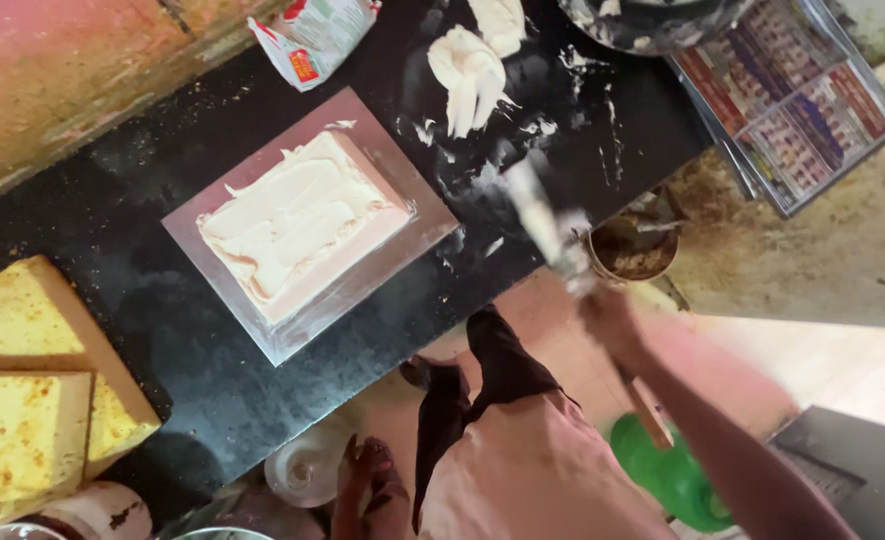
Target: The person applies white frosting to the top and sides of a rectangular cake with a knife, smoothing it over the surface.
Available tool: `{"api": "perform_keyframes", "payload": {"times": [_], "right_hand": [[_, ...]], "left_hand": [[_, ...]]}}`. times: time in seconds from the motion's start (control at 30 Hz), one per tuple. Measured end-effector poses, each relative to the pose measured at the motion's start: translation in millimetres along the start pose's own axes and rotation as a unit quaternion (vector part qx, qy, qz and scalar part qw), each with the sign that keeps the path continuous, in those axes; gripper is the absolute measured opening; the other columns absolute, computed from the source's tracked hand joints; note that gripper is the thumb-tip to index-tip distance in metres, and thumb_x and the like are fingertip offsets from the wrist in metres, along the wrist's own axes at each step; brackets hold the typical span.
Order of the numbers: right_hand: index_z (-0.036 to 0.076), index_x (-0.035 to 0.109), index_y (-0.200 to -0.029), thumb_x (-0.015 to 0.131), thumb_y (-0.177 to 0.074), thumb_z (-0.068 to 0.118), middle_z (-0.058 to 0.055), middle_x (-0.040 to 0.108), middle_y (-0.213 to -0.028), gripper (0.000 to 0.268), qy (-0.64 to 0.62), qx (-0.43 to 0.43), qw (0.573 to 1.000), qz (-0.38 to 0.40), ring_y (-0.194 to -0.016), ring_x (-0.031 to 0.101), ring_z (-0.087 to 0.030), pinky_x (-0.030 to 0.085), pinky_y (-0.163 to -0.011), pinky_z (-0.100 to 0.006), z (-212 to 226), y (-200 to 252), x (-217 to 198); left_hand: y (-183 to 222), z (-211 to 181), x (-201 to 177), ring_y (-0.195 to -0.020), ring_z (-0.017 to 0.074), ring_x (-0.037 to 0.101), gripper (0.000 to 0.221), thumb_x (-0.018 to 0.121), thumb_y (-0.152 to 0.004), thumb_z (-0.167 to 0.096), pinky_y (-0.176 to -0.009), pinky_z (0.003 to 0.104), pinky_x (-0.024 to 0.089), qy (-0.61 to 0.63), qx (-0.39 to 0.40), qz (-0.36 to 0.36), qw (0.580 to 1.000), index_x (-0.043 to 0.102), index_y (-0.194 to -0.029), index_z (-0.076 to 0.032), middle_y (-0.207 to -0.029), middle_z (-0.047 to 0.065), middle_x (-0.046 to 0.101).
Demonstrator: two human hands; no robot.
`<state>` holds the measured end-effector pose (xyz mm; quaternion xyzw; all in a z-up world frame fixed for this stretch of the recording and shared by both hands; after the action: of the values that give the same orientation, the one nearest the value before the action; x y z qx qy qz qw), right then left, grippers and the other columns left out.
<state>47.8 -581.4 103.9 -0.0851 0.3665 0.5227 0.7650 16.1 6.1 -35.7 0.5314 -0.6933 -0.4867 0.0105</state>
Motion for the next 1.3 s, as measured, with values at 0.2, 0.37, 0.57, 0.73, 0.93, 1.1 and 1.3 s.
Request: {"api": "perform_keyframes", "payload": {"times": [0.2, 0.37, 0.57, 0.73, 0.93, 1.1, 1.3], "right_hand": [[0.006, 0.063, -0.13, 0.052, -0.092, 0.007, -0.022, 0.064, -0.085, 0.039, 0.113, -0.183, 0.97, -0.115, -0.075, 0.061, -0.038, 0.049, -0.066, -0.051, -4, -61, -37], [0.013, 0.059, -0.142, 0.059, -0.093, 0.013, -0.032, 0.065, -0.084, 0.049, 0.109, 0.005, 0.991, 0.078, -0.081, 0.064, -0.048, 0.052, -0.072, -0.056, 7, -7, 40], [0.001, 0.061, -0.126, 0.061, -0.092, 0.011, -0.026, 0.067, -0.08, 0.035, 0.117, -0.086, 0.988, -0.046, -0.064, 0.065, -0.041, 0.05, -0.058, -0.051, 17, -132, -53], [0.005, 0.066, -0.122, 0.061, -0.088, 0.011, -0.024, 0.069, -0.086, 0.034, 0.122, -0.216, 0.968, 0.038, -0.075, 0.068, -0.039, 0.054, -0.068, -0.05, 49, -108, -6], [0.008, 0.066, -0.118, 0.06, -0.089, 0.008, -0.02, 0.067, -0.098, 0.03, 0.103, -0.225, 0.969, 0.013, -0.077, 0.067, -0.034, 0.056, -0.07, -0.046, 87, -110, -63], [0.015, 0.066, -0.128, 0.061, -0.095, 0.012, -0.015, 0.065, -0.113, 0.034, 0.377, -0.203, 0.903, -0.037, -0.091, 0.069, -0.037, 0.058, -0.074, -0.049, 110, -168, -93], [0.012, 0.064, -0.124, 0.062, -0.078, 0.012, -0.017, 0.068, -0.116, 0.046, 0.272, -0.302, 0.913, 0.036, -0.103, 0.066, -0.035, 0.053, -0.079, -0.061, 94, -77, -121]], "left_hand": [[18, -22, 9, -0.096, 0.0369, 0.074, 0.066, 0.067, -0.091, -0.037, -0.078, 0.043, 0.059, -0.018, -0.023, 0.013, 0.999, 0.05, -0.143, -0.001, -0.114, 0.026, 0.073], [17, -68, 2, -0.099, 0.0362, 0.074, 0.061, 0.068, -0.092, -0.033, -0.08, 0.042, 0.059, -0.032, 0.005, 0.01, 0.999, 0.052, -0.141, -0.002, -0.117, 0.026, 0.071], [-5, -140, 23, -0.102, 0.0353, 0.073, 0.055, 0.07, -0.093, -0.028, -0.082, 0.04, 0.059, 0.02, 0.124, -0.005, 0.992, 0.053, -0.139, -0.003, -0.121, 0.027, 0.069], [19, -202, 39, -0.097, 0.0336, 0.073, 0.041, 0.066, -0.096, -0.026, -0.078, 0.04, 0.059, 0.021, 0.16, 0.029, 0.986, 0.061, -0.13, -0.003, -0.112, 0.022, 0.071], [90, -372, 3, -0.083, 0.0333, 0.075, 0.027, 0.065, -0.098, -0.021, -0.071, 0.041, 0.058, 0.018, 0.325, 0.048, 0.944, 0.074, -0.116, -0.004, -0.099, 0.017, 0.076], [107, -495, -14, -0.082, 0.0328, 0.067, 0.025, 0.059, -0.097, -0.01, -0.076, 0.042, 0.05, 0.058, 0.517, -0.082, 0.85, 0.072, -0.116, -0.001, -0.092, 0.015, 0.074], [99, -542, -6, -0.092, 0.0312, 0.072, 0.027, 0.057, -0.102, -0.012, -0.087, 0.04, 0.055, 0.126, 0.477, -0.037, 0.869, 0.071, -0.122, -0.001, -0.098, 0.014, 0.075]]}}
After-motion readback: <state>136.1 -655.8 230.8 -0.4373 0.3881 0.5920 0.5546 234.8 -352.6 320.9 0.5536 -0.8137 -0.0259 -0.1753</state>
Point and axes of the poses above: each hand's wrist, its own y-axis away from the middle knuckle, its own x-axis out of the palm, z = x × y, the point moved 7 cm from there along -y, towards the middle knuckle
